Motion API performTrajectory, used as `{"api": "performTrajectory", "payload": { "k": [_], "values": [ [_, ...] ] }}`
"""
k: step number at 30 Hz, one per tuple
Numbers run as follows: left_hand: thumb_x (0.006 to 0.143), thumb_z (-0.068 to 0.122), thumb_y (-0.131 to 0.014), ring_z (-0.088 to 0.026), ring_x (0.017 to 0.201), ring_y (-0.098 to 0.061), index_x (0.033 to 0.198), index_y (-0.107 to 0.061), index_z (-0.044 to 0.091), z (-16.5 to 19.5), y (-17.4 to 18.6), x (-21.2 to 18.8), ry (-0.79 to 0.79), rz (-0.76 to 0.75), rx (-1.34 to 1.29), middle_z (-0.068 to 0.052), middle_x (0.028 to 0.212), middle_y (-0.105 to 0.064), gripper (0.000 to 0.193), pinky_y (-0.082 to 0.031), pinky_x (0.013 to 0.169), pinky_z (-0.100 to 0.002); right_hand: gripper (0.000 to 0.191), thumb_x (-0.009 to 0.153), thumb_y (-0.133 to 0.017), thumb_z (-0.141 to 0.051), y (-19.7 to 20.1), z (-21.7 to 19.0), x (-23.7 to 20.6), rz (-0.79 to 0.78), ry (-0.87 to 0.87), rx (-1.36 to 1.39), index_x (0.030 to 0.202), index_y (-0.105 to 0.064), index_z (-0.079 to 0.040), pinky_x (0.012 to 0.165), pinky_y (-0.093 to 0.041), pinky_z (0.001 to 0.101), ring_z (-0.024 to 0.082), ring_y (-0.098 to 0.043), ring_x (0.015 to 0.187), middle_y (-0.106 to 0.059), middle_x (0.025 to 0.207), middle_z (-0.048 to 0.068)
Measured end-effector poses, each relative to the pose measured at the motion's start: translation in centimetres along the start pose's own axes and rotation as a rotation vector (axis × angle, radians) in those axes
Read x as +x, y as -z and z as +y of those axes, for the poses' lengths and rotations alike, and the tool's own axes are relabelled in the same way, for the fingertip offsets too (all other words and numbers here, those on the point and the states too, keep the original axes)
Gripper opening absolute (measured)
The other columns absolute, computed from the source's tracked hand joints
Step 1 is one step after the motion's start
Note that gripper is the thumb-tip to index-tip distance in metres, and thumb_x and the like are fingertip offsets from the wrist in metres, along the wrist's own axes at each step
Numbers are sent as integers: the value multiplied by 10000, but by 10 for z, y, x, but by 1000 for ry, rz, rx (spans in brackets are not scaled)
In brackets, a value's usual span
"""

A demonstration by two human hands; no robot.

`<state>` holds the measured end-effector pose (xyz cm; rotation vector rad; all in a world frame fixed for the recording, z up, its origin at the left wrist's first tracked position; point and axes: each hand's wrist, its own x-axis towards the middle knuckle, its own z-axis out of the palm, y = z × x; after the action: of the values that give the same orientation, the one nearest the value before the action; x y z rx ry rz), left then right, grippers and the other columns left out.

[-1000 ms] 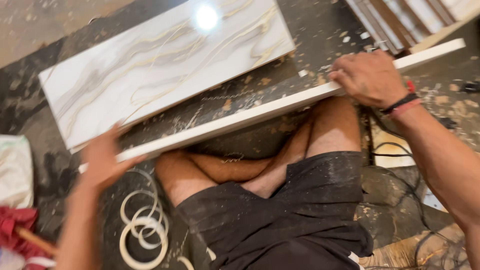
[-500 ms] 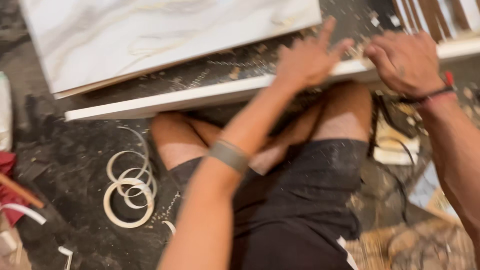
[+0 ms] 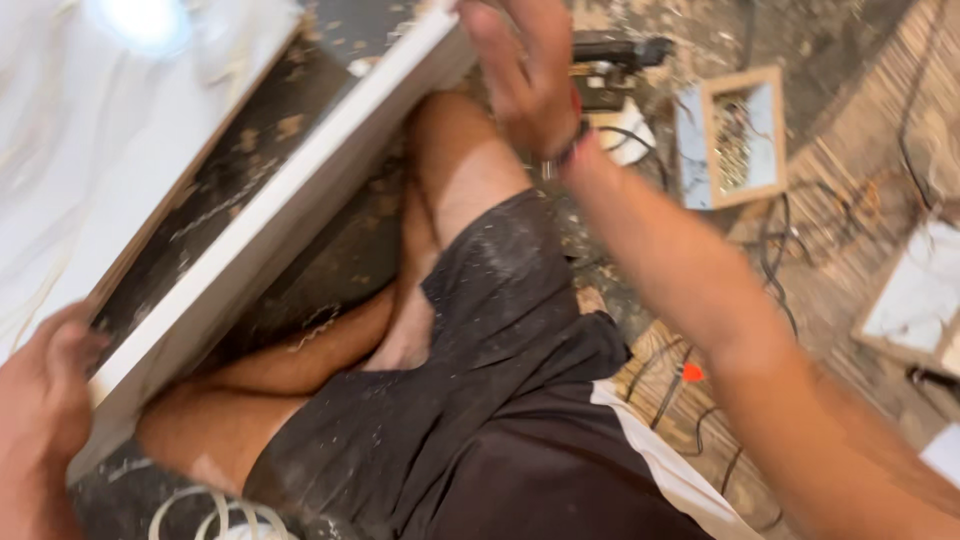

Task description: The person applies white edge banding to the long edges of a marble-patterned panel. They use a hot iron to press the banding onto the edge, then trim the excess with a utility knife and smooth the edge with a sanding block. The person repeats this process on multiple edges of the panel.

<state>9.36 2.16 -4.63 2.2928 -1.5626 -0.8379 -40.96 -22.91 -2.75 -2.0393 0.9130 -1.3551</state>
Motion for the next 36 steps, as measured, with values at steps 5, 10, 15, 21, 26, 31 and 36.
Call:
{"api": "performTrajectory", "payload": {
  "k": [5,10,15,21,26,31,36],
  "values": [
    [1234,532,-305,-322,1054,-625,1468,-555,-50,-30,-17,10,-98,-77,-181,-248,1067,-657,675,-481,1007,-421,314,1124,-500,-270,41,16,-169,247,-525,91,960,-616,-29,663,-435,265,92,-548,706,-569,799,39],
    [1171,582,-203,-378,1207,-618,1557,-525,52,19,-18,14,-151,-158,-150,-263,1216,-659,730,-444,1068,-441,303,904,-557,-202,54,6,-326,-441,-930,-501,1177,-633,-95,778,-528,510,418,-661,932,-680,1022,182],
    [1110,654,-142,-403,1201,-631,1502,-589,193,119,-28,30,-109,-139,126,-184,1254,-699,752,-453,1017,-483,345,918,-545,-203,39,12,-377,-568,-1031,-641,1233,-614,-81,808,-522,515,391,-611,1092,-651,1149,170],
    [1079,662,-196,-386,1206,-646,1413,-639,208,169,-23,23,-32,-96,107,-170,1216,-717,717,-465,1004,-491,356,901,-568,-184,20,39,-345,-741,-1086,-689,1233,-622,-68,821,-523,504,399,-622,1079,-660,1153,176],
    [1069,622,-225,-421,1199,-624,1405,-630,214,167,-18,26,-22,-85,136,-176,1247,-709,665,-435,1037,-516,366,887,-588,-167,15,36,-316,-802,-1073,-662,1233,-629,-57,831,-524,494,405,-632,1069,-669,1157,180],
    [1040,598,-237,-435,1196,-617,1389,-634,243,171,-17,48,4,-182,183,-202,1285,-673,636,-438,1037,-531,376,873,-607,-151,-14,19,-297,-852,-987,-547,1233,-635,-46,841,-524,485,412,-642,1058,-677,1161,185],
    [1042,574,-296,-414,1039,-674,1298,-663,187,173,-17,48,-83,-128,214,-198,1107,-722,591,-489,894,-533,387,859,-626,-134,-37,5,-285,-901,-884,-458,1233,-642,-36,852,-525,475,419,-651,1048,-685,1164,189]
  ]
}}
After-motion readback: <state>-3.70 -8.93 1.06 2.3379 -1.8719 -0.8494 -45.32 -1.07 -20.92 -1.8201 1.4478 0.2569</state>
